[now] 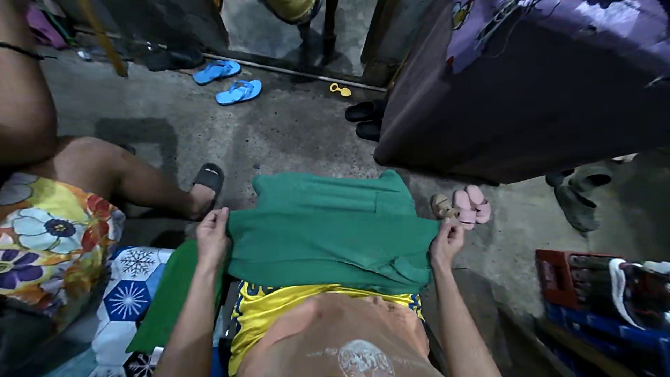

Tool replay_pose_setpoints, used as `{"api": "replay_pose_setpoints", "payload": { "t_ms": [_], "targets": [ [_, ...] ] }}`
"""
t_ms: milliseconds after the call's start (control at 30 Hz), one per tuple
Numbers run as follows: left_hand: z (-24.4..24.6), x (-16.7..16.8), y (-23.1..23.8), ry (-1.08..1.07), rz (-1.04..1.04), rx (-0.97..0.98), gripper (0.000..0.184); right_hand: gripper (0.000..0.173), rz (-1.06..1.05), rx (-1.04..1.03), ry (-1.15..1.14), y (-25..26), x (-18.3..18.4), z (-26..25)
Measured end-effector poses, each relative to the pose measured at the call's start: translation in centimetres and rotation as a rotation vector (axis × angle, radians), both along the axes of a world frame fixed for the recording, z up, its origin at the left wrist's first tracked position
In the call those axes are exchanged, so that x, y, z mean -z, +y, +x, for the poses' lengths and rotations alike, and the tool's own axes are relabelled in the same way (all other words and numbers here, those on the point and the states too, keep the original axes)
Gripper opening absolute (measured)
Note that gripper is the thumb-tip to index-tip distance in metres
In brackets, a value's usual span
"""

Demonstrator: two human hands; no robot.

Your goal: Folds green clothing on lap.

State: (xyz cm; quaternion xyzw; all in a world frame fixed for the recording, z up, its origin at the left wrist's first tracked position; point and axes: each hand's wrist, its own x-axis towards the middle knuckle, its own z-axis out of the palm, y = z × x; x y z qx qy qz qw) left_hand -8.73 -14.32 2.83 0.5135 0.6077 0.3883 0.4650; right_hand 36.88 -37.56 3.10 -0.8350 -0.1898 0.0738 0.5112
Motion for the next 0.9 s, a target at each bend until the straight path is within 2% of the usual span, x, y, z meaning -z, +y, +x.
{"api": "replay_pose_setpoints", "payload": {
  "t_ms": [67, 167, 267, 400, 467, 533, 600, 667, 767, 833, 900],
  "targets": [
    [0.1, -2.4, -0.4, 0.215, 0.158, -0.043, 0.030, 0.035, -0.003, -0.006, -0.182, -0.5, -1.2, 0.4],
    [-0.5, -7.1, -1.2, 0.497, 0.290, -0.038, 0.044, 0.034, 0.010, -0.042, -0.430, -1.3, -4.2, 0.7],
    [-1.6, -10.0, -0.4, 0.650, 0.381, -0.040, 0.052, 0.034, 0.028, -0.023, -0.488, -1.4, -6.2, 0.9],
    [-0.2, -10.5, 4.1, 0.692, 0.400, -0.035, 0.059, 0.036, 0.019, -0.029, -0.457, 1.3, -5.9, 1.7],
    [1.2, -8.6, 6.6, 0.709, 0.271, 0.000, 0.061, 0.041, -0.159, -0.122, -0.359, 2.8, -5.0, 2.0],
    [2.2, -6.7, 8.0, 0.707, 0.153, 0.081, 0.057, 0.049, -0.494, -0.304, -0.140, 3.4, -4.9, 2.6],
    [4.3, -7.9, 7.9, 0.663, 0.189, 0.154, 0.054, 0.065, -0.637, -0.394, -0.031, 3.9, -6.2, 2.9],
    [6.7, -10.9, 5.2, 0.619, 0.279, 0.244, 0.059, 0.065, -0.572, -0.435, -0.110, 3.9, -9.8, 1.3],
    [10.4, -14.6, -0.2, 0.587, 0.485, 0.338, 0.069, 0.067, -0.319, -0.444, -0.271, 4.6, -14.2, -2.2],
    [11.8, -14.3, -1.6, 0.606, 0.618, 0.369, 0.074, 0.070, -0.192, -0.412, -0.347, 5.6, -13.8, -3.3],
    [11.3, -10.1, -1.1, 0.640, 0.602, 0.413, 0.076, 0.071, -0.198, -0.429, -0.357, 5.8, -9.5, -3.1]
  ]
}}
